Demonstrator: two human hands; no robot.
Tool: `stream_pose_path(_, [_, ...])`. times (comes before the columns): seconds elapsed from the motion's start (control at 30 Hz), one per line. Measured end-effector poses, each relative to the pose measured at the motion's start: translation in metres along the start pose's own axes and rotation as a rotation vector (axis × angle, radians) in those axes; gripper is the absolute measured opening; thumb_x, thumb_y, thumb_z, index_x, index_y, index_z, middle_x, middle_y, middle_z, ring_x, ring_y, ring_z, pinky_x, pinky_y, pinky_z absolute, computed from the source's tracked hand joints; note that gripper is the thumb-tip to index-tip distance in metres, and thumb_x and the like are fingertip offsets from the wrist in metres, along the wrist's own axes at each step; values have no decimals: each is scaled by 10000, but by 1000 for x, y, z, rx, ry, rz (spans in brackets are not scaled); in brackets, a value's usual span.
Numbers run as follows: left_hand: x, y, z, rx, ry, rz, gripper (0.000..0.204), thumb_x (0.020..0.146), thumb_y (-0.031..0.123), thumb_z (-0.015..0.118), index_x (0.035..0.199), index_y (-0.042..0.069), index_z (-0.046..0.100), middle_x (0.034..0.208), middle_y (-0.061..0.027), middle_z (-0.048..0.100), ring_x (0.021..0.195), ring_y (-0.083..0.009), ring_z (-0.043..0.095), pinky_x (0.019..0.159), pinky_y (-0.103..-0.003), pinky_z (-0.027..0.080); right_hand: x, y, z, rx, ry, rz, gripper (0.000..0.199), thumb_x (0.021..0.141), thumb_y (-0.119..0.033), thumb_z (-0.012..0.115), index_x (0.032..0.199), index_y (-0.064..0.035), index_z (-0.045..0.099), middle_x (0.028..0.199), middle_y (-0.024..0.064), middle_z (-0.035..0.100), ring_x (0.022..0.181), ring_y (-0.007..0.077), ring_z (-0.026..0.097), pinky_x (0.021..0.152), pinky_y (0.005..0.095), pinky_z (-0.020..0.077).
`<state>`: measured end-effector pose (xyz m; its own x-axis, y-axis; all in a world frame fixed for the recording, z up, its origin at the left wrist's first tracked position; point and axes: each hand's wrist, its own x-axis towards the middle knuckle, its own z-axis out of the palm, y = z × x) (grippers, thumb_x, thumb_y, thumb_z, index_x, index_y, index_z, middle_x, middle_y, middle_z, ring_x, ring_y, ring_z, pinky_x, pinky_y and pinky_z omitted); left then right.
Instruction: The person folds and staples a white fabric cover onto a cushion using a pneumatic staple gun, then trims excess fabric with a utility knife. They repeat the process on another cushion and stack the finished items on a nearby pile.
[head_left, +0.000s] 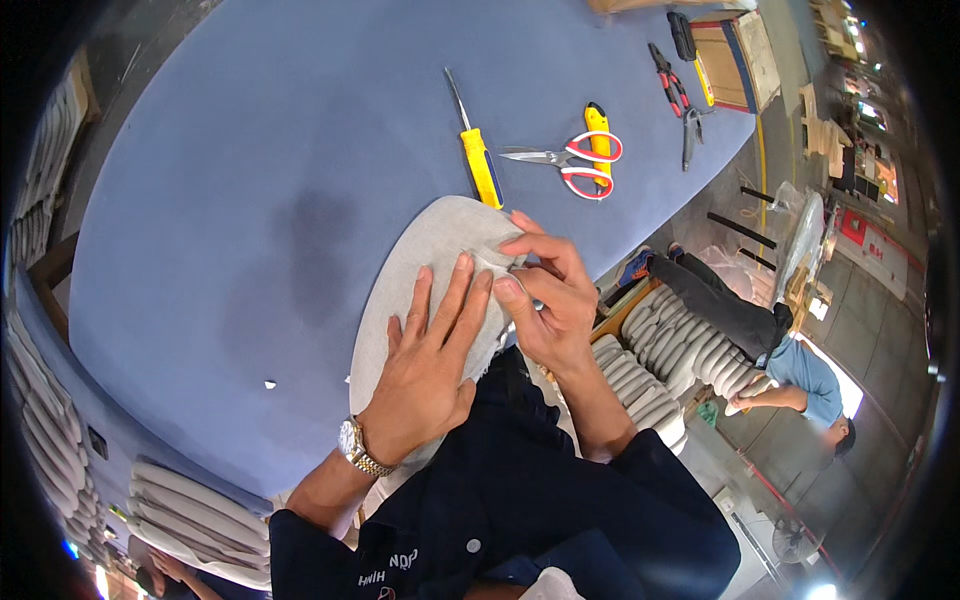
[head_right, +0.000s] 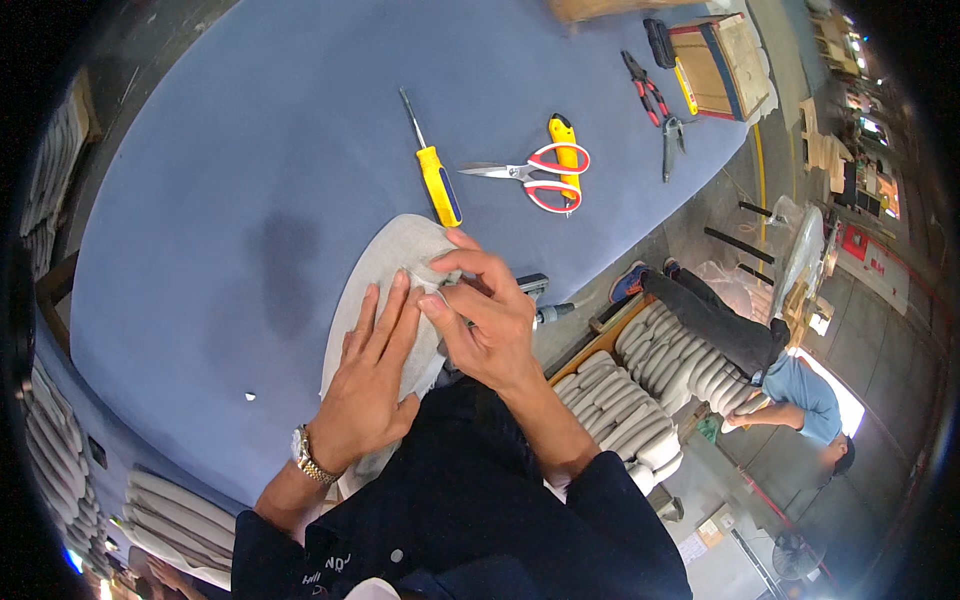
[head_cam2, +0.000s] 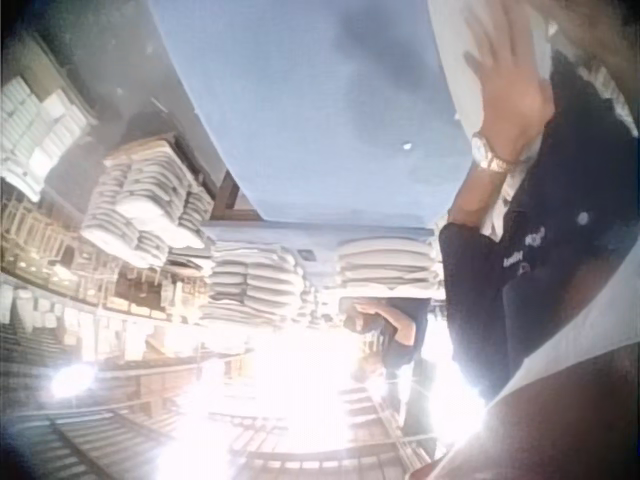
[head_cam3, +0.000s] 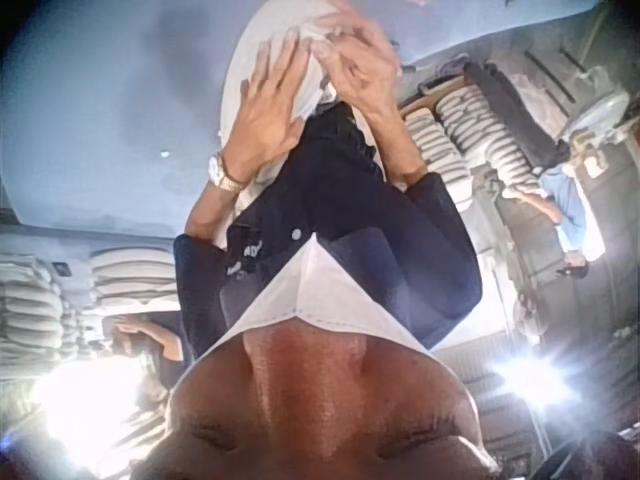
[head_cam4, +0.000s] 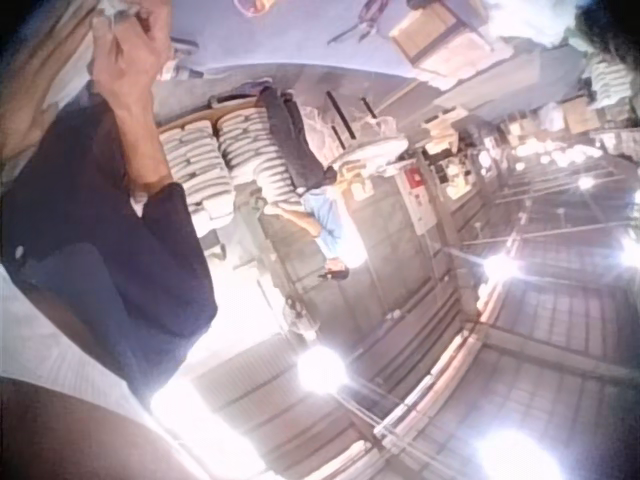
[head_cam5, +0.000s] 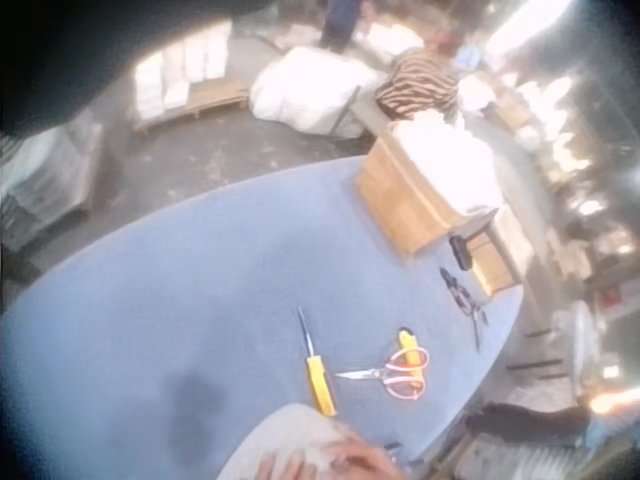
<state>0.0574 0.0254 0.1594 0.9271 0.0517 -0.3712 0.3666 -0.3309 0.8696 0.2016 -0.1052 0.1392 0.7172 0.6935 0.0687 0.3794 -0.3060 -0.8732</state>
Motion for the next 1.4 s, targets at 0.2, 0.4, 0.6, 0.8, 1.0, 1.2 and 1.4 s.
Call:
stream_pose_path(0.2, [2, 0, -1, -33, 34, -2, 1043, 718, 12, 665, 1653, 214, 250, 1732, -127, 117, 1521, -563, 160, 1005, -786, 398, -4, 3, 3, 23, 40, -82, 117, 878, -76, 809, 832, 16, 752, 1031, 125, 669, 1199, 386, 670, 858, 350, 577])
stream_pose_path(0.4, [4, 5, -3, 57, -11, -54, 1025, 664, 17, 612, 1630, 99, 278, 1701, -219, 171, 1531, -531, 171, 1235, -582, 232, -2, -3, 1, -87, -7, -100, 141, 886, -66, 800, 835, 48, 736, 944, 145, 663, 1192, 415, 662, 981, 433, 554])
stream_pose_path(0.6, [9, 5, -4, 43, 1, -28, 1032, 693, 11, 662, 1635, 210, 290, 1710, -167, 160, 1478, -589, 240, 1052, -703, 382, -3, -5, -1, -32, 25, 1, 93, 916, -2, 728, 867, 76, 721, 932, 170, 650, 1165, 410, 665, 1039, 475, 509])
stream_pose_path(0.8, [15, 1, -16, 44, 0, 55, 1008, 674, 69, 641, 1620, 95, 294, 1665, -253, 234, 1492, -484, 302, 1241, -516, 274, -3, 1, 5, 24, 74, 80, 144, 934, 0, 701, 814, 70, 664, 972, 168, 638, 1204, 402, 652, 1010, 441, 513])
stream_pose_path(1.0, [21, -4, -29, 4, 32, 117, 1004, 673, 102, 648, 1617, 86, 305, 1660, -253, 253, 1468, -473, 359, 1210, -485, 328, 2, 4, 17, 112, 161, 109, 251, 955, 10, 663, 732, 52, 555, 1225, 200, 563, 1293, 370, 595, 1030, 438, 498])
stream_pose_path(1.2, [17, 3, -22, -35, 75, 28, 1009, 693, 63, 658, 1628, 134, 286, 1666, -278, 216, 1445, -501, 374, 1191, -494, 361, 6, 12, 21, 227, 194, 97, 267, 959, 13, 650, 726, 72, 533, 1255, 216, 554, 1262, 351, 604, 1095, 470, 477])
stream_pose_path(1.4, [4, 18, -11, -202, 65, -204, 1027, 709, 31, 672, 1640, 151, 254, 1661, -299, 214, 1491, -477, 321, 1205, -475, 348, 13, 14, 10, 210, 88, 53, 256, 953, -12, 669, 740, 90, 571, 1265, 211, 569, 1236, 354, 629, 1084, 436, 494])
